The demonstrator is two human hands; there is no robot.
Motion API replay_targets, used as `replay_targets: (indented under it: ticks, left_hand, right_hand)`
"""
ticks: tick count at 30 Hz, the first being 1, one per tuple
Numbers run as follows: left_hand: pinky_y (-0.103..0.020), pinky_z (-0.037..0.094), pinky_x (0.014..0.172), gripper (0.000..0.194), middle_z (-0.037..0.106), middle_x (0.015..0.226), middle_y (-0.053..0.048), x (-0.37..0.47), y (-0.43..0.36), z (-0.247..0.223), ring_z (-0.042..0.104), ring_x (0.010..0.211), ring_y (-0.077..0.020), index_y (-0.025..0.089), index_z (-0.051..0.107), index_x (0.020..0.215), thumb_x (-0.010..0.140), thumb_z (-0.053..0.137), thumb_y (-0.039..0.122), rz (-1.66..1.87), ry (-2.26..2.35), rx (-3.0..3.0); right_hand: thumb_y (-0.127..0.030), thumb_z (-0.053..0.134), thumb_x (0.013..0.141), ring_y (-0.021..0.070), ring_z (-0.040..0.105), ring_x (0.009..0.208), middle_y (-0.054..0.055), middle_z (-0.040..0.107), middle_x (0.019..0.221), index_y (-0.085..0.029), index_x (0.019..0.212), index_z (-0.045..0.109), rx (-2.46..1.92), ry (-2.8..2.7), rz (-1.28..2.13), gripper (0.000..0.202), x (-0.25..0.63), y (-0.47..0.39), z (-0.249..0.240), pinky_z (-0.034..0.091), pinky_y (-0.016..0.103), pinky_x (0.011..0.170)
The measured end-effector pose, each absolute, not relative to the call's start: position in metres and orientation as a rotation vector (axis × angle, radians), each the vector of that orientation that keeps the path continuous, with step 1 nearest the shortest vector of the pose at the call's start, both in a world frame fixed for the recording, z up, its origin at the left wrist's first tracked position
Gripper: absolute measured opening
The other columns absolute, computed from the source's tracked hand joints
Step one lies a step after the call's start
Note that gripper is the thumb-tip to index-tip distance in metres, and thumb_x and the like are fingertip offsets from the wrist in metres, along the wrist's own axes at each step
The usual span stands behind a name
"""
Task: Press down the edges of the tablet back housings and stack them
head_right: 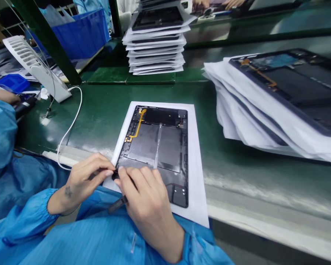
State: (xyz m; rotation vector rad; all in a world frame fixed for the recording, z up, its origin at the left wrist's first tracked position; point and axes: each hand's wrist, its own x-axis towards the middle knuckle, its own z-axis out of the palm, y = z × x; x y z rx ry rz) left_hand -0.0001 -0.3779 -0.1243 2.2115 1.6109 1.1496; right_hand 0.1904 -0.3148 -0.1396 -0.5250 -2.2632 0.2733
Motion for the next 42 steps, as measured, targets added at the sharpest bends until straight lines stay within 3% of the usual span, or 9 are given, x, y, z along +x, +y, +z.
replay_targets:
  ticks: [6,14,18,24,35,38,40,42]
  left_hand:
    - [-0.029,0.049,0.075,0.009,0.064,0.092,-0.006,-0.016,-0.382,-0.125,0.055,0.083,-0.0165,0.013,0.060,0.104,0.100,0.053,0.008,0.765,1.597,2.571]
    - [-0.029,0.051,0.065,0.019,0.064,0.085,-0.008,-0.013,-0.377,-0.106,0.055,0.075,-0.0185,0.008,0.062,0.106,0.103,0.044,0.010,0.538,1.590,2.881]
    - [-0.030,0.054,0.073,0.017,0.067,0.094,-0.010,-0.022,-0.382,-0.111,0.060,0.082,-0.0186,0.008,0.063,0.112,0.099,0.052,0.008,0.641,1.628,2.803]
    - [-0.033,0.057,0.086,0.033,0.068,0.109,-0.013,-0.028,-0.395,-0.134,0.064,0.100,-0.0204,0.009,0.058,0.130,0.098,0.050,0.004,0.890,1.620,2.671]
    - [-0.036,0.059,0.080,0.030,0.071,0.108,-0.017,-0.023,-0.395,-0.133,0.067,0.100,-0.0244,0.004,0.060,0.127,0.100,0.046,0.008,0.810,1.569,2.856]
    - [-0.036,0.060,0.076,0.029,0.071,0.104,-0.017,-0.017,-0.393,-0.125,0.068,0.094,-0.0238,0.004,0.061,0.123,0.101,0.043,0.010,0.724,1.591,2.952]
    - [-0.036,0.060,0.074,0.026,0.070,0.099,-0.017,-0.012,-0.393,-0.120,0.068,0.088,-0.0234,0.002,0.063,0.118,0.100,0.044,0.008,0.631,1.604,3.052]
    - [-0.035,0.059,0.072,0.022,0.070,0.097,-0.017,-0.011,-0.392,-0.118,0.067,0.084,-0.0231,0.001,0.064,0.113,0.098,0.048,0.007,0.552,1.595,3.128]
  right_hand:
    - [-0.013,0.050,0.102,0.0203,0.049,0.079,0.012,0.072,0.100,-0.005,0.115,0.067,-0.407,-2.373,0.244,0.023,0.196,-0.313,-0.144,0.033,0.036,0.067]
    - [-0.011,0.041,0.104,0.0207,0.048,0.078,0.011,0.072,0.100,-0.006,0.113,0.069,-0.404,-2.437,0.180,0.030,0.193,-0.312,-0.143,0.034,0.036,0.069]
    - [-0.012,0.040,0.105,0.0209,0.048,0.080,0.011,0.072,0.101,-0.007,0.111,0.070,-0.421,-2.438,0.205,0.031,0.191,-0.311,-0.142,0.035,0.036,0.070]
    - [-0.014,0.044,0.103,0.0214,0.049,0.082,0.011,0.072,0.109,-0.006,0.118,0.068,-0.410,-2.480,0.200,0.028,0.194,-0.311,-0.146,0.037,0.037,0.072]
    - [-0.019,0.042,0.105,0.0211,0.054,0.080,0.011,0.074,0.106,-0.009,0.115,0.068,-0.407,-2.506,0.162,0.030,0.193,-0.310,-0.139,0.041,0.038,0.068]
    - [-0.033,0.044,0.106,0.0220,0.058,0.087,0.013,0.071,0.110,-0.009,0.123,0.062,-0.441,-2.491,0.286,0.034,0.200,-0.307,-0.132,0.047,0.037,0.074]
    - [-0.055,0.038,0.103,0.0236,0.060,0.092,0.016,0.069,0.109,-0.006,0.131,0.054,-0.483,-2.478,0.350,0.059,0.205,-0.302,-0.124,0.050,0.037,0.079]
    - [-0.068,0.025,0.099,0.0228,0.062,0.087,0.014,0.067,0.101,-0.005,0.138,0.048,-0.517,-2.502,0.342,0.078,0.208,-0.298,-0.116,0.051,0.035,0.075]
